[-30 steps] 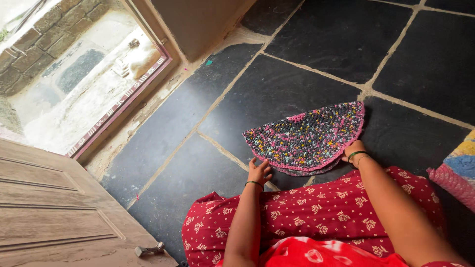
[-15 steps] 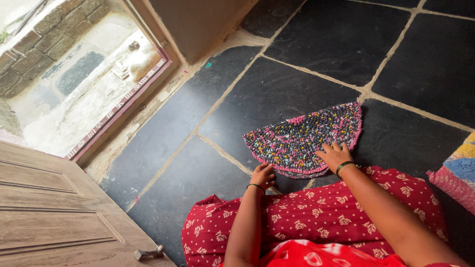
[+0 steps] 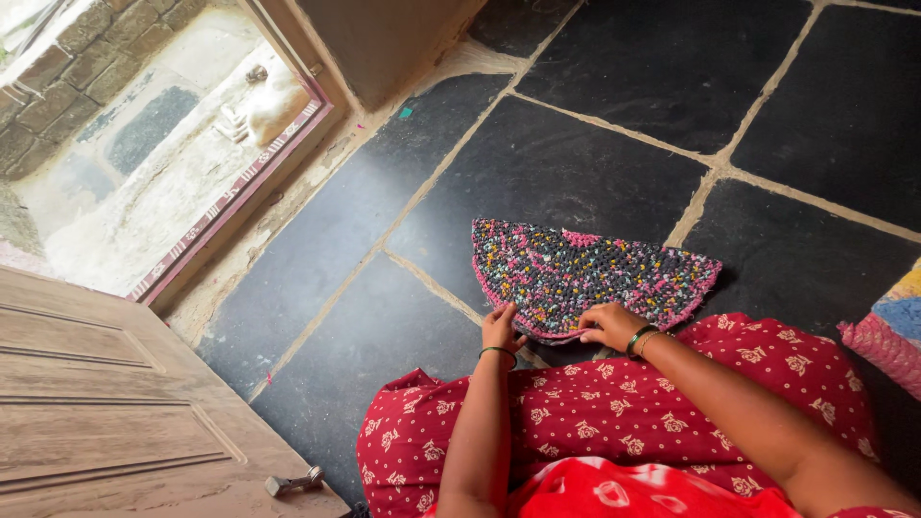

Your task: The person folds several circular and semi-circular woven mats by hand and stacks them on the floor.

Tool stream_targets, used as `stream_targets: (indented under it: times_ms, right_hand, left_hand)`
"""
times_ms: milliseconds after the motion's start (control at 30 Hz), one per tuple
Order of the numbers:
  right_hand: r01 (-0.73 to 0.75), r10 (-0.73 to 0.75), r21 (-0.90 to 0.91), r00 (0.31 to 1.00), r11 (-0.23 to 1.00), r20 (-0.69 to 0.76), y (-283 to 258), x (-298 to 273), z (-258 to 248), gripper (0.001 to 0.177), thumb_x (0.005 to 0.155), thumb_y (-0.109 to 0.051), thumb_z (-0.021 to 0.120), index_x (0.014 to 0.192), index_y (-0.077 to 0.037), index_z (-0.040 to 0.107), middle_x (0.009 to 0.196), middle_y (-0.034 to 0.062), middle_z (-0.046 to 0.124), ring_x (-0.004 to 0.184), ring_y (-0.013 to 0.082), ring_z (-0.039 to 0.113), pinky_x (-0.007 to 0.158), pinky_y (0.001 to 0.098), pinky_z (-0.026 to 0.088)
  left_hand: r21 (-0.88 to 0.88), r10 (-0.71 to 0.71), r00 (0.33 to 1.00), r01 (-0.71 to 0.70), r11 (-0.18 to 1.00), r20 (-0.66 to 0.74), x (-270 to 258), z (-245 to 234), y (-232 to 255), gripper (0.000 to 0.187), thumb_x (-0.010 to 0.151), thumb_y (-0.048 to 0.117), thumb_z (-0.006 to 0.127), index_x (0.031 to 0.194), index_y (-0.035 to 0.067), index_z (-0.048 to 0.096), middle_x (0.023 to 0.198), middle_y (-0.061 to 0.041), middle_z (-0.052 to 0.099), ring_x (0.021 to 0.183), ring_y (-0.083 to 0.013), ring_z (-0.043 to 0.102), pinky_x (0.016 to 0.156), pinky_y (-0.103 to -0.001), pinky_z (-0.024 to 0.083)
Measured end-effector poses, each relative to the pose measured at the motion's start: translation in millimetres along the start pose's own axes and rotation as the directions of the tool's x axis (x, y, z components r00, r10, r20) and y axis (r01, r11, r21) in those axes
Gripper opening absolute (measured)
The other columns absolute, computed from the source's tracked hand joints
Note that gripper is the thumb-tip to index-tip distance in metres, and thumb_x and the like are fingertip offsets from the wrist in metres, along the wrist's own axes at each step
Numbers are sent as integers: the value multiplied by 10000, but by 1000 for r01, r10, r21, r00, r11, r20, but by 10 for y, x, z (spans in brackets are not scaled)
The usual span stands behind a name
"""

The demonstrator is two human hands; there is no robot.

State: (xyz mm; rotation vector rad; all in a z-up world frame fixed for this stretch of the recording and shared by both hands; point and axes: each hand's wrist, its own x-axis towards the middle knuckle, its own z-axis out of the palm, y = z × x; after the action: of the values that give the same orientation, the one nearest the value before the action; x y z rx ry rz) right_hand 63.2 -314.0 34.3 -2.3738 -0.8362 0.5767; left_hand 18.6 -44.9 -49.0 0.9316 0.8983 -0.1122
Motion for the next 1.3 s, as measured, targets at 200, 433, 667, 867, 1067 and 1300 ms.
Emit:
stream_targets:
  times_ms: [200,433,667,867,1067,1300]
  right_hand:
    - [-83,78,57,993,995,86,141,124,-34,197,810,-201,743,987,-131,792,945,72,799,878,217,767,814,353,584]
    - [-308,297,159,951,938,88,313,568,-362,137,845,-169,615,896,-87,712,794,130,811,747,255,821,730,392,640]
    - [-185,17,-266,848,946,-530,185,1694,-1548,152,921,-184,655,1007,-61,677,1139,204,668,987,427,666,898,516,546]
    - [172,-197,-116,585,978,-787,-253,1473,-1716,640,840,25,689,1433,-20,453,1546,402,238,1295,493,486,998,471,494]
    - [-138,9,-78,540,987,-841,783,549,-1067,626,858,-72,803,1416,-99,519,1434,228,450,1385,432,437,1190,503,393]
    - [-542,569,211,667,814,-482,1379,-154,-815,692,780,-273,857,1372,-93,547,1381,267,448,1273,408,473,1075,467,415]
  left_hand:
    - [-24,9,1000,-8,1000,11,3,-12,-10,464,889,250,786,1282,107,586,888,-32,507,766,-170,501,817,-562,543]
    - [9,15,1000,-15,1000,-6,7,-28,-43,458,861,-56,550,1295,86,521,967,-83,632,785,-209,633,740,-509,577]
    - [62,22,994,-16,998,-104,30,-51,-34,303,919,45,526,1202,57,634,883,-57,625,725,-187,602,650,-423,587]
    - [23,20,999,-20,1000,-30,17,-82,-16,255,908,87,679,1160,59,655,883,-25,700,731,-164,667,614,-353,578]
    - [74,132,989,-127,989,-66,34,11,-60,305,826,-57,712,1051,88,564,925,-35,640,748,-188,677,610,-370,595]
    - [-87,544,837,-538,838,62,-67,62,28,242,826,-48,714,1007,34,575,923,-31,640,729,-133,627,590,-273,547]
